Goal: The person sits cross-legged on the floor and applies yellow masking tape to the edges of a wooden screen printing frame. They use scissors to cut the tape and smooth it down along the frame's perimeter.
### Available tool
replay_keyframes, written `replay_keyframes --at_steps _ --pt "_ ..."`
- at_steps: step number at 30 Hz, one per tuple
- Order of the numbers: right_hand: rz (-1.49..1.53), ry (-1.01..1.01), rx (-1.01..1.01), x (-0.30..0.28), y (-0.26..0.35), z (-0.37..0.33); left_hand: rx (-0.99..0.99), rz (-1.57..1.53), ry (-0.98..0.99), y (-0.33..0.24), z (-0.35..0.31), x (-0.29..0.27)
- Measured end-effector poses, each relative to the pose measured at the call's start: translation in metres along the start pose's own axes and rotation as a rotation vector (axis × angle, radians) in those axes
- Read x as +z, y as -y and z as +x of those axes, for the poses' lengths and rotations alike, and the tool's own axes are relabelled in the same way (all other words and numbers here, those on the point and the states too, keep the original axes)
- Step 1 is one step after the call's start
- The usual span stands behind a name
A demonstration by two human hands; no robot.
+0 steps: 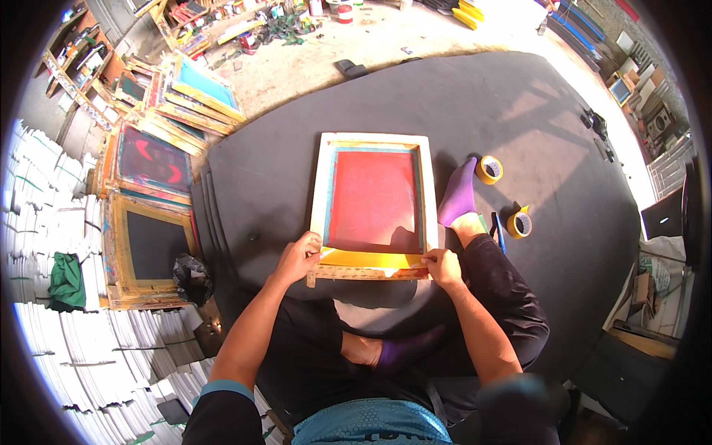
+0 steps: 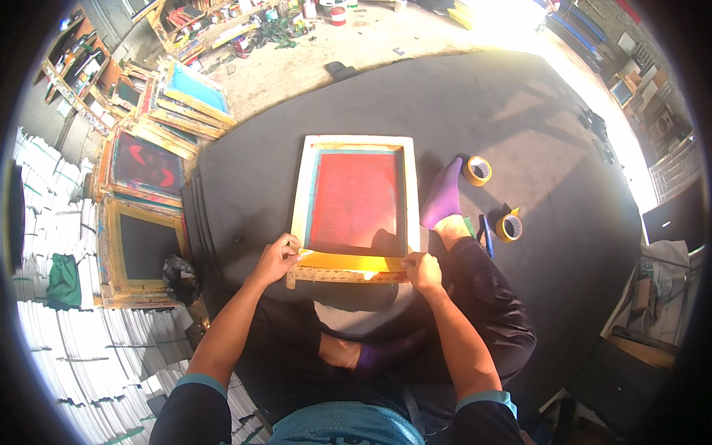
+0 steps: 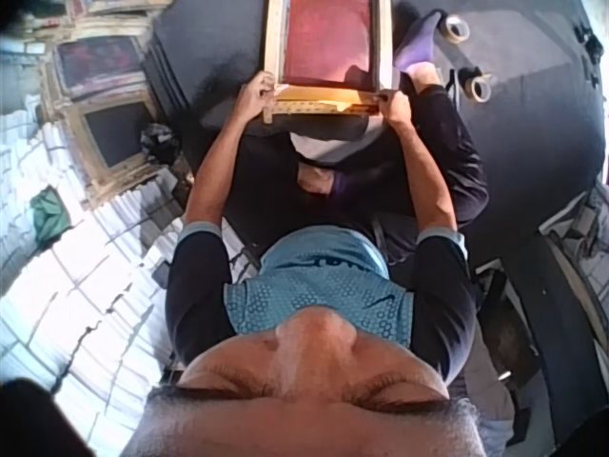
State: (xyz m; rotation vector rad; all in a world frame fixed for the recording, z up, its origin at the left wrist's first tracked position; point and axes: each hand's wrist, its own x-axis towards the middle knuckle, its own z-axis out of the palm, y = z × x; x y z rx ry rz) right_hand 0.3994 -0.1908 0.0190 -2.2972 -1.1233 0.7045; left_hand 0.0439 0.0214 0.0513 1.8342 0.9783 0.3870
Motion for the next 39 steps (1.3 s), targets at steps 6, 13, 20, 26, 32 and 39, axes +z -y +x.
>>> replay_keyframes --at_steps 6,13,20,26,32,39 --pt "0.005 0.011 0.006 0.004 -0.001 0.006 0.027 0.085 0.008 0.013 0.003 0.001" --pt "-0.071 0.067 0.039 0.006 0.005 0.01 0.007 0.377 0.086 0.013 0.004 0.005" --pt "-0.159 0.143 0.066 0.002 0.007 0.011 -0.06 0.536 0.207 0.004 0.008 0.006" --pt "-0.222 0.194 0.09 0.003 0.006 0.016 -0.142 0.61 0.332 -0.002 0.023 0.003" --pt "-0.238 0.261 0.086 0.001 0.006 0.021 -0.172 0.657 0.428 -0.005 0.038 0.001" --pt "-0.223 0.304 0.084 -0.004 0.004 0.025 -0.195 0.752 0.523 -0.018 0.05 0.005"
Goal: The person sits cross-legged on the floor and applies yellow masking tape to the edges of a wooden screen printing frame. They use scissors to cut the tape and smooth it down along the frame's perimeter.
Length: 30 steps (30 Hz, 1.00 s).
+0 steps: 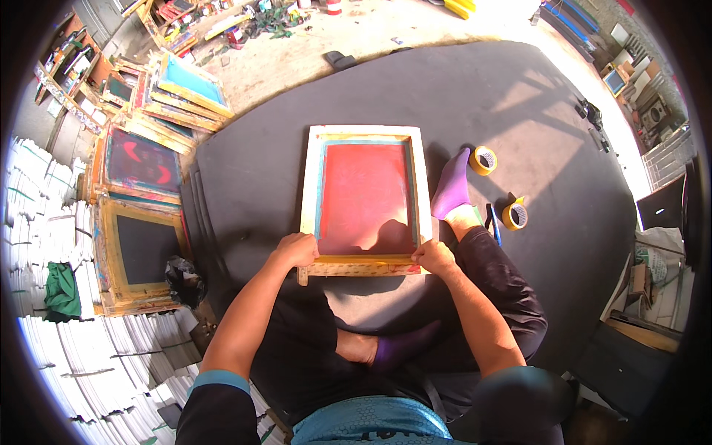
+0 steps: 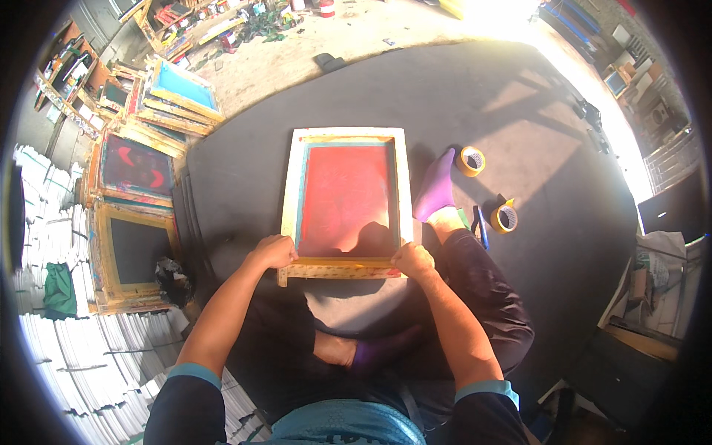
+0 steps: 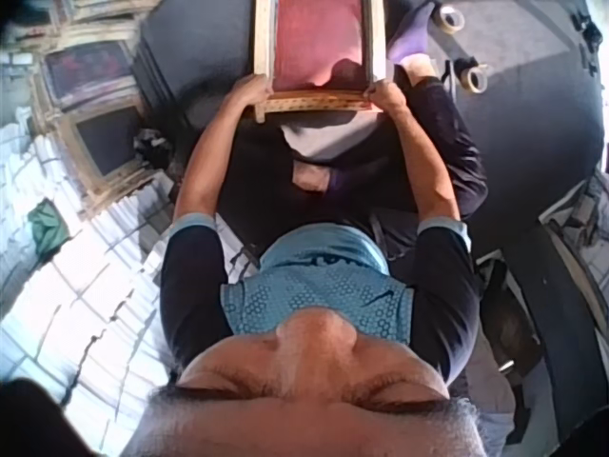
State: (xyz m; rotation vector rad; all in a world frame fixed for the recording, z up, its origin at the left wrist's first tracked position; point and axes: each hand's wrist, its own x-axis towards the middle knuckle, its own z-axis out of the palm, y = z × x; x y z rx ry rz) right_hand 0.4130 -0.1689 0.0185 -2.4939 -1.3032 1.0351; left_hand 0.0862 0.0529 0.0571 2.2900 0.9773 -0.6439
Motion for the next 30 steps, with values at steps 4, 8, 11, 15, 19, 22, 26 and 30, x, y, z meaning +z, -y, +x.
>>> replay_keyframes --at_steps 4,8,11,15,19,22,26,30 --pt "-0.008 -0.007 -0.018 -0.001 0.002 0.0 0.003 0.067 0.033 0.001 0.005 0.001" --pt "-0.033 -0.019 -0.028 0.001 -0.001 0.004 0.023 0.145 0.054 -0.004 0.009 -0.001" --pt "-0.05 -0.016 -0.018 0.003 -0.001 0.008 0.006 0.209 0.083 -0.007 0.016 0.0" --pt "-0.054 -0.014 -0.028 0.001 0.003 0.006 -0.027 0.236 0.125 -0.008 0.02 0.0" --pt "-0.075 -0.011 -0.014 0.003 -0.001 0.013 -0.065 0.261 0.132 -0.008 0.03 0.004" --pt "-0.082 0.006 -0.006 0.001 0.002 0.013 -0.059 0.28 0.144 -0.003 0.034 0.007" --pt "-0.101 0.024 0.026 0.0 0.007 0.016 -0.046 0.297 0.154 -0.001 0.035 0.007" --pt "-0.145 0.004 0.074 0.006 -0.002 0.023 -0.054 0.327 0.232 -0.025 0.025 -0.012"
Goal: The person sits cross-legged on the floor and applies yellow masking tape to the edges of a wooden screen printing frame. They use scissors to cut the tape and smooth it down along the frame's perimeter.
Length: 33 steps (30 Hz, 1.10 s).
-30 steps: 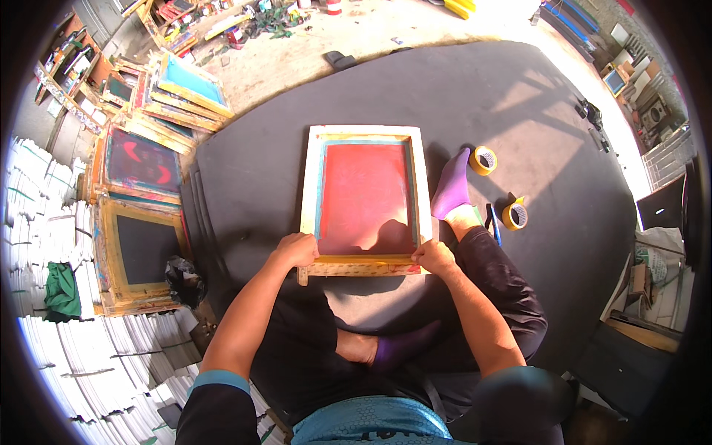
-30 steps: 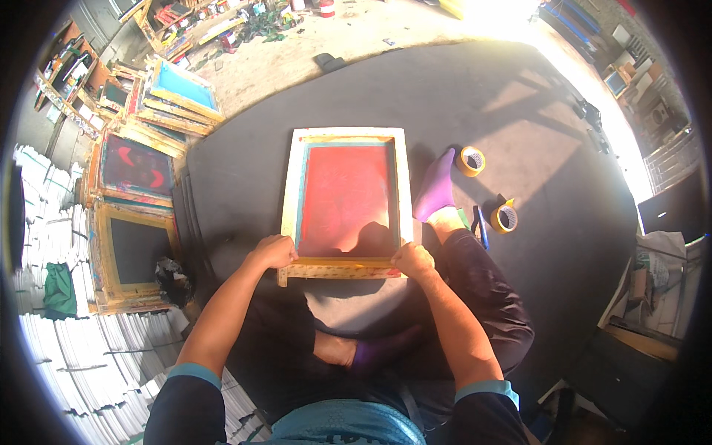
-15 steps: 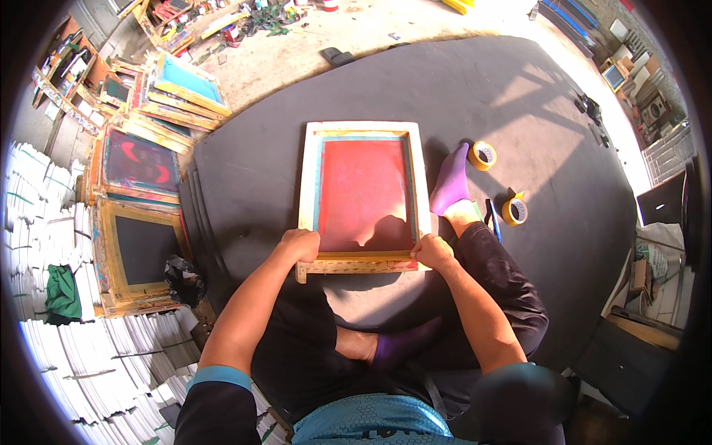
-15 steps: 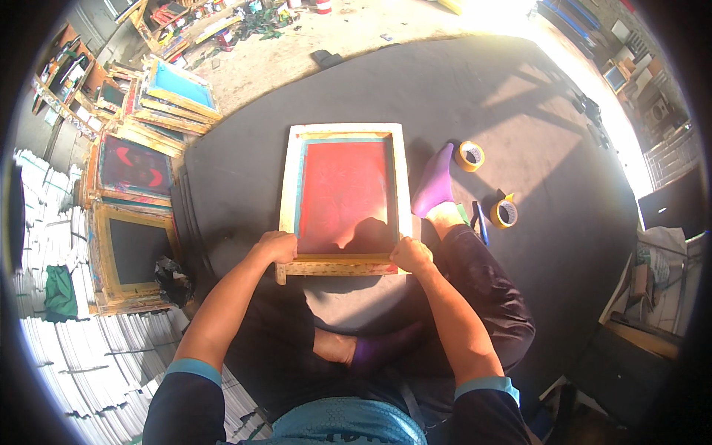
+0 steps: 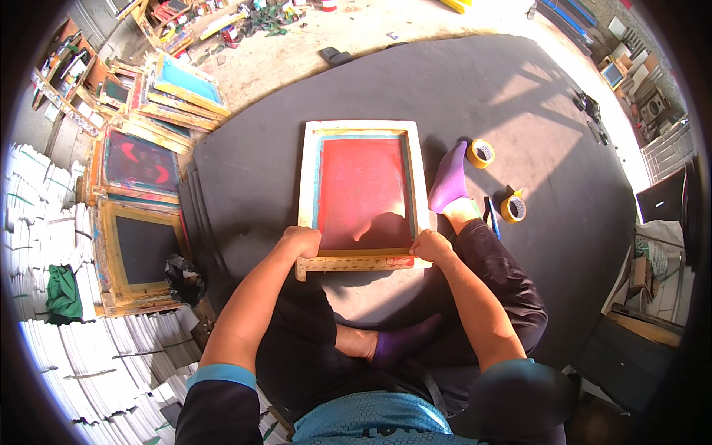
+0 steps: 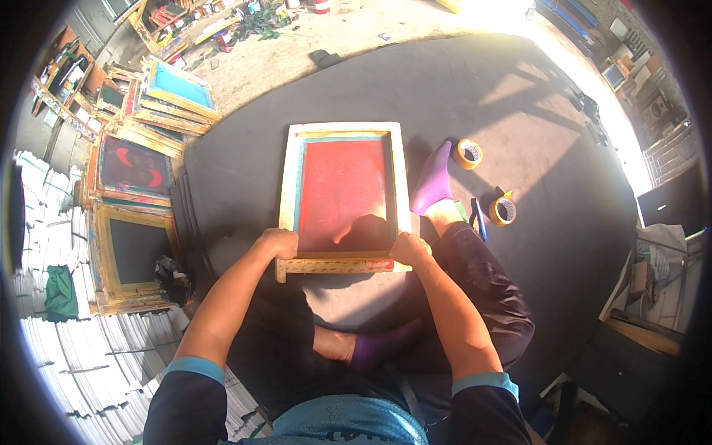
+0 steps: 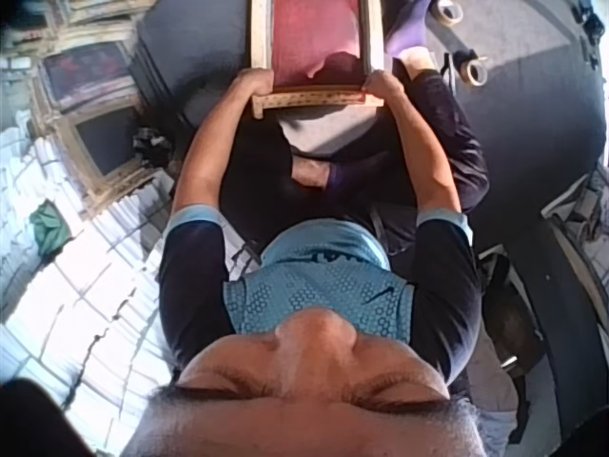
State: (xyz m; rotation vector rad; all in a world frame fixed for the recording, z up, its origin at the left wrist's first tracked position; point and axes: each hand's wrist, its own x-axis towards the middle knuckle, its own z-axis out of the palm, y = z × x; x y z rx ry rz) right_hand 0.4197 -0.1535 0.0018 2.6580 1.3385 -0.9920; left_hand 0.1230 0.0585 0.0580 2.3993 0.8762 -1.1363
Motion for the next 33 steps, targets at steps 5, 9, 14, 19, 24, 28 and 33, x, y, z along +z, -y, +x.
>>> replay_keyframes --at_steps 5,9,14,19,24,28,33 --pt "0.001 0.028 0.008 0.002 -0.002 0.007 -0.011 0.019 0.007 -0.002 -0.006 0.0" --pt "-0.013 0.035 0.024 0.004 -0.002 0.009 -0.015 0.018 0.031 -0.004 -0.009 -0.002" --pt "-0.046 0.072 0.056 0.001 0.001 0.008 -0.021 0.047 0.03 -0.006 -0.01 -0.003" --pt "-0.039 0.112 0.066 -0.011 0.007 0.0 -0.02 0.072 0.01 -0.009 -0.009 -0.001" --pt "0.068 0.172 -0.001 -0.043 0.008 -0.022 0.031 0.104 -0.028 -0.008 -0.015 0.002" --pt "0.147 0.035 -0.096 -0.063 0.018 -0.05 0.022 0.028 -0.137 0.009 -0.024 0.015" --pt "-0.082 -0.251 -0.557 -0.041 0.004 -0.06 0.227 -0.273 -0.496 0.019 -0.041 0.022"
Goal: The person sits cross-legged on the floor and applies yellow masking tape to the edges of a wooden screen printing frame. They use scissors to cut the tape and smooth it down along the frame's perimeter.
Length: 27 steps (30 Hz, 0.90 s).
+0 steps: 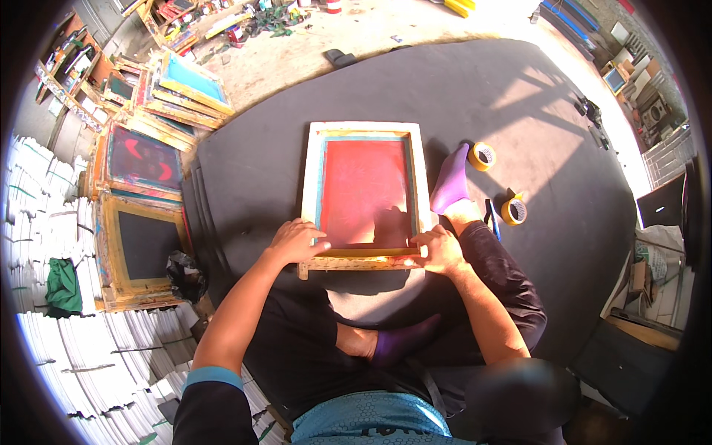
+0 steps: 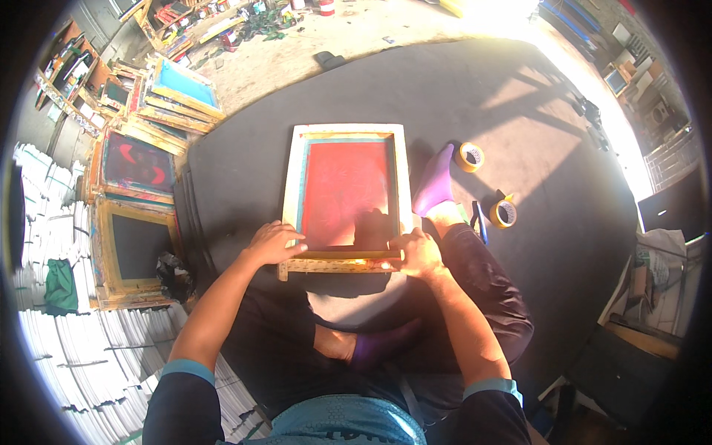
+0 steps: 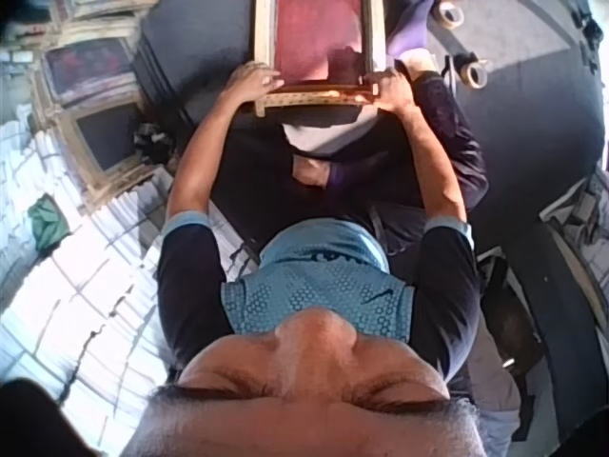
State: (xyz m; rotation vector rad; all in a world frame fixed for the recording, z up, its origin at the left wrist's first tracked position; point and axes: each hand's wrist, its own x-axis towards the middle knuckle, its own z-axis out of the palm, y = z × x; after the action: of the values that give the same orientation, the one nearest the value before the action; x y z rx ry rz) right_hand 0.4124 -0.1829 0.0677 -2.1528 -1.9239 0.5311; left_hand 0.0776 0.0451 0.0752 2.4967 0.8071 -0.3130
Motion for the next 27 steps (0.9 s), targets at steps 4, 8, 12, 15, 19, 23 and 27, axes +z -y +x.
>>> replay_keyframes --at_steps 4,8,12,15,19,23,27 --pt "-0.229 0.077 -0.154 0.026 0.006 -0.002 0.223 0.098 0.01 -0.004 -0.019 0.021" --pt "-0.395 -0.014 -0.18 0.057 -0.002 -0.009 0.223 0.261 0.008 0.0 -0.017 0.045" --pt "-0.394 -0.304 -0.323 0.042 0.015 -0.006 0.18 0.338 0.021 0.0 -0.021 0.045" --pt "-0.396 -0.379 -0.382 0.036 0.016 -0.006 0.193 0.345 0.013 0.0 -0.02 0.044" --pt "-0.391 -0.407 -0.403 0.024 0.025 -0.007 0.193 0.342 0.042 -0.002 -0.019 0.04" --pt "-0.282 -0.254 -0.251 0.025 0.026 -0.014 0.23 0.341 -0.057 0.005 -0.023 0.053" --pt "-0.191 -0.03 -0.156 0.0 0.051 -0.009 0.186 0.348 0.001 0.005 -0.024 0.054"
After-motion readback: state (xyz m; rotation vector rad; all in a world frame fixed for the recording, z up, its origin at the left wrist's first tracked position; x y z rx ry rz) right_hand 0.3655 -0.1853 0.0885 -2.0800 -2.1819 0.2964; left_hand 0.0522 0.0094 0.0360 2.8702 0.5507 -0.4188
